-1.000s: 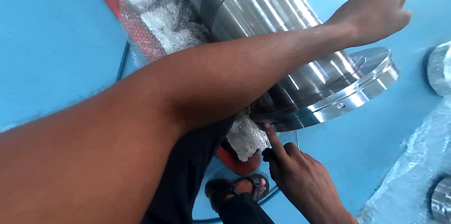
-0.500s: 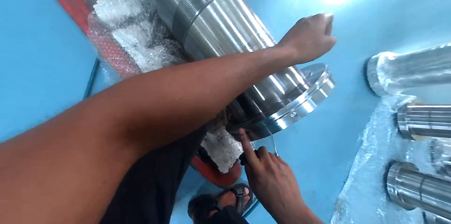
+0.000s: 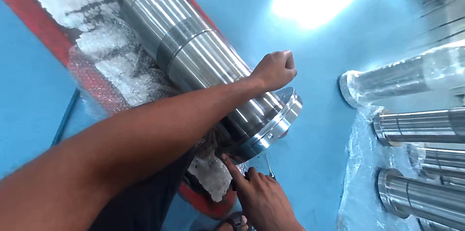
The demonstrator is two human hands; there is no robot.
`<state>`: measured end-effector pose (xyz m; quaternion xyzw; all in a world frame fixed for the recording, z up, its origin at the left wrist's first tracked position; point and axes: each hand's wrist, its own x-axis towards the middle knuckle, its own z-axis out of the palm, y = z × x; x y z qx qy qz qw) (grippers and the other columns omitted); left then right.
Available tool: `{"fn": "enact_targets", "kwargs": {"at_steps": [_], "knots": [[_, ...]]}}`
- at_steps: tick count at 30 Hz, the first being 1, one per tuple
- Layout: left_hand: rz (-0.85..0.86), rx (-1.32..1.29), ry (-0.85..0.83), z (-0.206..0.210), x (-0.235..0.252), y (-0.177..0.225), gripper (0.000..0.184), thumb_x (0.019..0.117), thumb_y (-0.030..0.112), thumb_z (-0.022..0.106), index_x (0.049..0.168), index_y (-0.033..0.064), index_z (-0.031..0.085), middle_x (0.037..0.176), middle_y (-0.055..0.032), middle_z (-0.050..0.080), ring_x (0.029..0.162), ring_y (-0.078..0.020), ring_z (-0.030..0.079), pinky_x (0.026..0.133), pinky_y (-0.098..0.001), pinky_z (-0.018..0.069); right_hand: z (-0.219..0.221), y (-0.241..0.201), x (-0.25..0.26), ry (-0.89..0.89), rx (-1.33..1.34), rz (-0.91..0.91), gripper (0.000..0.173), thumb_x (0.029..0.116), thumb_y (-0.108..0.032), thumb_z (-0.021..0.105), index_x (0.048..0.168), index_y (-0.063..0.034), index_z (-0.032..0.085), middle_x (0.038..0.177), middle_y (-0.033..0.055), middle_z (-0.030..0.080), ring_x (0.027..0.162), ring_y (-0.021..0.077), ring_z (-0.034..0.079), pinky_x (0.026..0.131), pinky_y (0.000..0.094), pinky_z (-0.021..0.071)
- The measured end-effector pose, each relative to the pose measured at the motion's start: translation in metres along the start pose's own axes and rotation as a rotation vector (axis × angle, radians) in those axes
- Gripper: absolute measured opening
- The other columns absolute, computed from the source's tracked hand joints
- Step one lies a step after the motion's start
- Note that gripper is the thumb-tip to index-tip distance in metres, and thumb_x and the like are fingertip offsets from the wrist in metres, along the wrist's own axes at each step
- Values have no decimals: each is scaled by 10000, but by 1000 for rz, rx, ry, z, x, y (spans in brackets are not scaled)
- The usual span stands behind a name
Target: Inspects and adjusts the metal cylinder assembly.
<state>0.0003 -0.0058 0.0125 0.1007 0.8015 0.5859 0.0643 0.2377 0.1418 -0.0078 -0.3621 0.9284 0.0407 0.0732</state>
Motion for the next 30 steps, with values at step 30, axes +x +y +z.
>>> {"fn": "enact_targets", "kwargs": {"at_steps": [30], "knots": [[14, -19, -25, -1, -1, 0, 150, 1000, 108, 574, 1080, 21, 666, 984, -108, 679, 910, -187, 647, 821, -388, 523, 24, -4, -2, 10, -10, -30, 631, 889, -187, 660, 1499, -296, 544, 705, 102, 602, 536, 268, 604, 473, 375, 485]]}}
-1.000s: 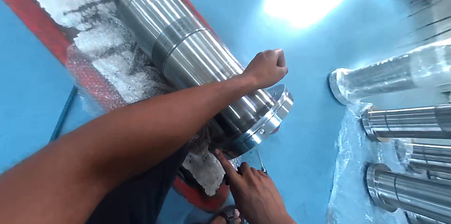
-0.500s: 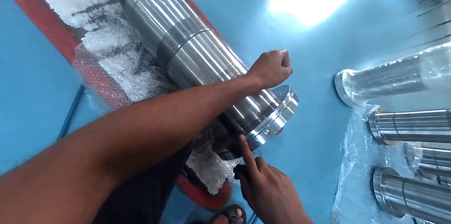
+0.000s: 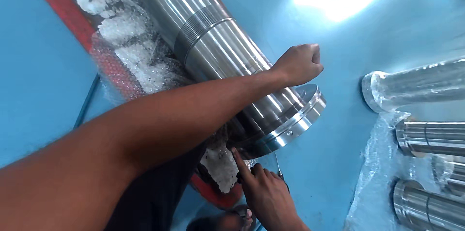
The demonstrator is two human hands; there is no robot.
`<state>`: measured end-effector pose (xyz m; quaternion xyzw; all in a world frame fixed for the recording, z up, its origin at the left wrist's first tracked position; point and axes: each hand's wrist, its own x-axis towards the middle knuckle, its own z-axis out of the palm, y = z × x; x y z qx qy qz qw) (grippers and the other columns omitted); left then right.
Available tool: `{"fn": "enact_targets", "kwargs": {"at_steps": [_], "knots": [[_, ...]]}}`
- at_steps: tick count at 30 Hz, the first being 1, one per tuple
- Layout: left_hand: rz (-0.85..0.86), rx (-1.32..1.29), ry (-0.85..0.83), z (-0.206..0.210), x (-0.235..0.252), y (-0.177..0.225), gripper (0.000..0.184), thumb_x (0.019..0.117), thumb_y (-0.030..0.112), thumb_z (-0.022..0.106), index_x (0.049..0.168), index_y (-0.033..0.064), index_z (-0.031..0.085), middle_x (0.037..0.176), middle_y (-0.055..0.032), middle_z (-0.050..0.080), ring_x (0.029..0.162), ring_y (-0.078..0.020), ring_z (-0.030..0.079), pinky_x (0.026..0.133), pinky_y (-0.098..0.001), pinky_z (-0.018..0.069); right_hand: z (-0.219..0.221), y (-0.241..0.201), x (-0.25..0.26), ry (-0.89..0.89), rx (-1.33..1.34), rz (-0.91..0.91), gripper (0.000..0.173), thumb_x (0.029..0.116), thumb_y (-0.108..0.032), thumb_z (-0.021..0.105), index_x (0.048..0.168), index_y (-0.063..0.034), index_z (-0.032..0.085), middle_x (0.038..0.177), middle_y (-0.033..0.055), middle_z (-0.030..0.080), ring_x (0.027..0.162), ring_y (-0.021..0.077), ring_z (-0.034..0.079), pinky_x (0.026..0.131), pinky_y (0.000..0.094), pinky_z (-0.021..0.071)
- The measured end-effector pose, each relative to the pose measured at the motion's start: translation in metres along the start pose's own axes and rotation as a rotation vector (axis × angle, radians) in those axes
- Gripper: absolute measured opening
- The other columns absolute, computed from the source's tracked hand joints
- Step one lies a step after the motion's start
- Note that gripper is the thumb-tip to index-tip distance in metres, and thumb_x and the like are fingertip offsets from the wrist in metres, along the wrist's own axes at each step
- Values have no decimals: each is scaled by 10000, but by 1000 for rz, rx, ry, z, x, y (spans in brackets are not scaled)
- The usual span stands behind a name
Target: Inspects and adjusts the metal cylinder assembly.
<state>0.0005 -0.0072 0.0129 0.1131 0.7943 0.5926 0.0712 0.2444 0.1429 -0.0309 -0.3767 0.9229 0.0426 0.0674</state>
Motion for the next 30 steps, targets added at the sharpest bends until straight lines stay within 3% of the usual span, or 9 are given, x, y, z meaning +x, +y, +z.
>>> {"fn": "enact_targets", "kwargs": {"at_steps": [10, 17, 20, 24, 30], "knots": [[3, -20, 6, -2, 1, -1, 134, 999, 98, 571, 1064, 20, 658, 955, -96, 668, 881, -175, 635, 796, -367, 515, 10, -3, 1, -57, -15, -29, 650, 889, -151, 654, 1512, -285, 526, 700, 88, 587, 527, 252, 591, 475, 360, 479], [3, -24, 3, -3, 1, -1, 132, 1000, 98, 569, 1057, 20, 659, 959, -96, 665, 889, -173, 632, 798, -364, 512, -4, 5, -2, 21, 54, 2, 578, 925, -211, 601, 1492, -309, 549, 691, 63, 584, 523, 241, 580, 451, 357, 459], [-1, -19, 11, -2, 1, 0, 137, 999, 101, 573, 1067, 22, 662, 968, -96, 669, 894, -172, 635, 806, -369, 513, -23, 11, -2, 73, 74, 59, 552, 932, -238, 594, 1483, -267, 560, 715, 70, 604, 542, 246, 599, 463, 374, 474], [-10, -17, 10, -2, 1, 0, 155, 997, 104, 580, 1087, 16, 670, 994, -110, 680, 922, -192, 646, 832, -388, 521, -53, 30, 1, 140, 72, 159, 624, 896, -224, 603, 1506, -117, 521, 719, 85, 624, 517, 255, 600, 437, 403, 475], [-5, 0, 11, -1, 2, -1, 136, 1001, 110, 575, 1064, 29, 664, 971, -92, 669, 892, -171, 635, 804, -369, 515, -60, 48, -1, 144, 92, 177, 689, 910, -267, 586, 1569, -137, 432, 718, 55, 618, 501, 218, 579, 415, 381, 461]]}}
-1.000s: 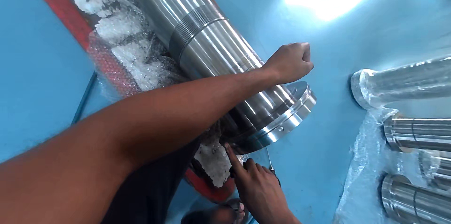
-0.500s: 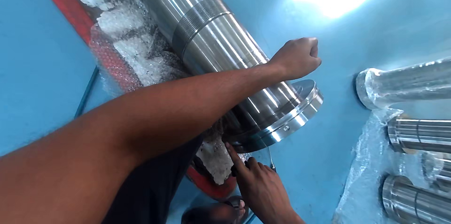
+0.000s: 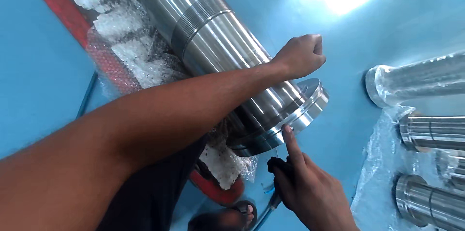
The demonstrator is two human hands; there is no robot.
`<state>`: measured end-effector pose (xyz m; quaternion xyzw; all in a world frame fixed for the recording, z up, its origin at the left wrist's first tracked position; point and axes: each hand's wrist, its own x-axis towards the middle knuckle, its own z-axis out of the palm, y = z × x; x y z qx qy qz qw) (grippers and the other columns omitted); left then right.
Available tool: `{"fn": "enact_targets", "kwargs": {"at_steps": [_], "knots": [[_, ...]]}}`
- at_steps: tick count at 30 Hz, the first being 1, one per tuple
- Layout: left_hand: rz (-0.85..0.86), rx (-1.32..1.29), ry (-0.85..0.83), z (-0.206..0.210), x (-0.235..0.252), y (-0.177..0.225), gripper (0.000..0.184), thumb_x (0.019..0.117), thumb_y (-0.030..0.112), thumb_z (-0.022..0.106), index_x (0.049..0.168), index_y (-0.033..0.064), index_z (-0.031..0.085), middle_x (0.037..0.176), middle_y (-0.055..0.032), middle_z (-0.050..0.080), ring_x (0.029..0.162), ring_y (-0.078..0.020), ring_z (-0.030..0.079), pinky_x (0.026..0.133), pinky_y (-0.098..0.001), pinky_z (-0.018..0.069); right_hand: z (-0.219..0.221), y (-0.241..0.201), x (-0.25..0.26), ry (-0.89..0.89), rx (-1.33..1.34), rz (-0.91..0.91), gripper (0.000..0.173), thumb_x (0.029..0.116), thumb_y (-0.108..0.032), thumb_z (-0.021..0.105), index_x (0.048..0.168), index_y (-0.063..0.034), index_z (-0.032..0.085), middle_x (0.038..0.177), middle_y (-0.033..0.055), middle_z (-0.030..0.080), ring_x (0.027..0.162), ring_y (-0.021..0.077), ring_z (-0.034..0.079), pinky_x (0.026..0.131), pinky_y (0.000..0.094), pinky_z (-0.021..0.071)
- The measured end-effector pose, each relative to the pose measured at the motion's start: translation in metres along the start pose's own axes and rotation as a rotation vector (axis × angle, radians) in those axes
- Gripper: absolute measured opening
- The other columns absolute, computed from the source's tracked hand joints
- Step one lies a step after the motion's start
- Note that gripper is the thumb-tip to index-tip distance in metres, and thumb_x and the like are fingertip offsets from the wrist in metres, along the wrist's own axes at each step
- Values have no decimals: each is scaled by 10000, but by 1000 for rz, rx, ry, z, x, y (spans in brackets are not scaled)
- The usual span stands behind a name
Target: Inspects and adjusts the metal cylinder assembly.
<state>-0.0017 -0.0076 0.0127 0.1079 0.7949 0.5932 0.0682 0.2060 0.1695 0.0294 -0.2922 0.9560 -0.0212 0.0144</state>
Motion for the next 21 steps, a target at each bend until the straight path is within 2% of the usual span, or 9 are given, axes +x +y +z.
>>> {"fn": "enact_targets", "kwargs": {"at_steps": [6, 11, 14, 21], "knots": [[-6, 18, 2, 0, -2, 1, 132, 1001, 110, 573, 1060, 33, 662, 955, -84, 661, 880, -162, 627, 797, -359, 509, 18, -4, -7, 42, -15, -79, 626, 929, -252, 559, 1534, -112, 476, 707, 59, 594, 522, 223, 583, 444, 360, 467], [-4, 28, 4, 1, -1, 1, 118, 996, 109, 575, 1041, 41, 661, 946, -77, 658, 871, -155, 627, 785, -351, 508, 29, -6, -14, 38, -9, -114, 559, 963, -259, 544, 1517, -197, 511, 702, 61, 585, 534, 239, 588, 462, 373, 475], [-9, 38, -2, 1, -2, 1, 135, 1000, 119, 575, 1059, 41, 669, 975, -81, 671, 898, -156, 636, 808, -357, 514, 37, -6, -20, -2, 19, -158, 558, 954, -243, 556, 1511, -262, 521, 711, 69, 589, 542, 245, 592, 471, 377, 479], [11, 45, -6, 3, -3, 1, 138, 997, 120, 580, 1057, 36, 670, 972, -87, 670, 896, -170, 637, 814, -373, 514, 39, 2, -19, -5, 23, -188, 568, 969, -223, 544, 1520, -351, 496, 723, 56, 588, 552, 238, 584, 468, 372, 467]]}}
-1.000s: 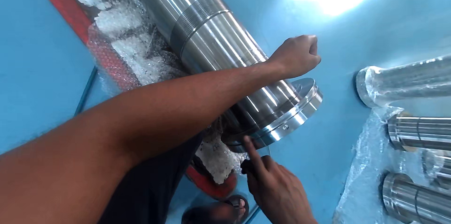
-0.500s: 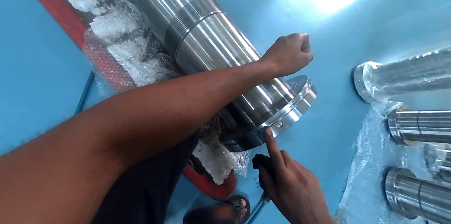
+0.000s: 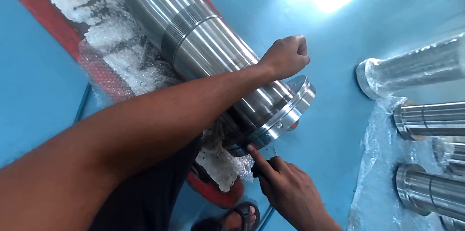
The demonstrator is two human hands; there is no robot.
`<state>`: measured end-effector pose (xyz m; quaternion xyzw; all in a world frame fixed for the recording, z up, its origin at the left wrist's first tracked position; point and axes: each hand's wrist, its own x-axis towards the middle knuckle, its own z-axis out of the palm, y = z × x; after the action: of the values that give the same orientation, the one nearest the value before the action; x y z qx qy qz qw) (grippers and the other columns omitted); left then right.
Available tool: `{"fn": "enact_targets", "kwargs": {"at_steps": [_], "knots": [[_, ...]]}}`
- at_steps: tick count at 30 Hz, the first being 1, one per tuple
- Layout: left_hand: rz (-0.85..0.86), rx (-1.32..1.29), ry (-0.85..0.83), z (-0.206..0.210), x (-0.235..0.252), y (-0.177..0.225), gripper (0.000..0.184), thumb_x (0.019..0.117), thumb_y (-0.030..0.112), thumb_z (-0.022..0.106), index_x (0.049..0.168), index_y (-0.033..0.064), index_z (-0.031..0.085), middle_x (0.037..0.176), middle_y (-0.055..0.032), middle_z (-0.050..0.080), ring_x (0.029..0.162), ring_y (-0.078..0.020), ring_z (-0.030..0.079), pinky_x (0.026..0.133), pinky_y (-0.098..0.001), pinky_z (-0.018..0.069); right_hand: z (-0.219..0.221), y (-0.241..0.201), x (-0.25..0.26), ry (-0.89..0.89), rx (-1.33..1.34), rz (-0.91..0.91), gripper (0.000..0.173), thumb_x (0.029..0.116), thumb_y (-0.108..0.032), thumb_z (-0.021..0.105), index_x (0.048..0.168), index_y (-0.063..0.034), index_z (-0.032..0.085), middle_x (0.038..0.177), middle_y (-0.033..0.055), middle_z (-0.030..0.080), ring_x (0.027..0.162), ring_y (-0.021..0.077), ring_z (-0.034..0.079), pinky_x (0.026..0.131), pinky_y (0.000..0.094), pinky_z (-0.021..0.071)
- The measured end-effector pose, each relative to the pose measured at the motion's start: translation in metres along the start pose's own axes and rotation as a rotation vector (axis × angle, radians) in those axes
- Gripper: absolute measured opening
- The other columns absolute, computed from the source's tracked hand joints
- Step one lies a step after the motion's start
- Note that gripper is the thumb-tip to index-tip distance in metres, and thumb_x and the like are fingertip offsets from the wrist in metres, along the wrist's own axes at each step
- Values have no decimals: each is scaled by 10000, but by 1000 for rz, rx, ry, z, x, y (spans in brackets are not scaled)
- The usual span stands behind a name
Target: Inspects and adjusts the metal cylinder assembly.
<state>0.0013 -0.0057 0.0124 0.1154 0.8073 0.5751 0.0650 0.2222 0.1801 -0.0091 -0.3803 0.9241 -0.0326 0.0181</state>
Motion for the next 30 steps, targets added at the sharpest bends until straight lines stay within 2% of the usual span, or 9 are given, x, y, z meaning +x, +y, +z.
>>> {"fn": "enact_targets", "kwargs": {"at_steps": [9, 12, 18, 30], "knots": [[2, 19, 5, 0, 0, -1, 134, 993, 118, 586, 1046, 37, 679, 967, -93, 673, 894, -178, 642, 810, -384, 516, -9, 7, 6, 44, 21, 31, 584, 951, -227, 557, 1518, -356, 498, 721, 47, 574, 536, 220, 569, 451, 357, 454], [2, 17, 6, 1, 0, -3, 131, 992, 118, 590, 1048, 40, 680, 971, -88, 676, 889, -170, 642, 810, -376, 518, -15, 13, 10, 70, 47, 61, 560, 971, -252, 555, 1520, -346, 496, 710, 35, 572, 535, 210, 564, 453, 354, 452], [-16, 21, -9, 0, -1, -2, 139, 1010, 136, 588, 1065, 41, 674, 976, -84, 675, 878, -161, 642, 809, -371, 526, -25, 25, 19, 90, 27, 117, 647, 934, -253, 593, 1559, -338, 444, 734, 30, 590, 532, 200, 572, 448, 350, 461], [-7, -2, -2, 1, 3, -11, 122, 1004, 136, 607, 1054, 46, 673, 933, -72, 673, 838, -147, 656, 791, -362, 547, -26, 35, 30, 122, 57, 162, 705, 905, -257, 615, 1579, -315, 417, 668, 17, 526, 491, 200, 531, 429, 357, 439]]}}
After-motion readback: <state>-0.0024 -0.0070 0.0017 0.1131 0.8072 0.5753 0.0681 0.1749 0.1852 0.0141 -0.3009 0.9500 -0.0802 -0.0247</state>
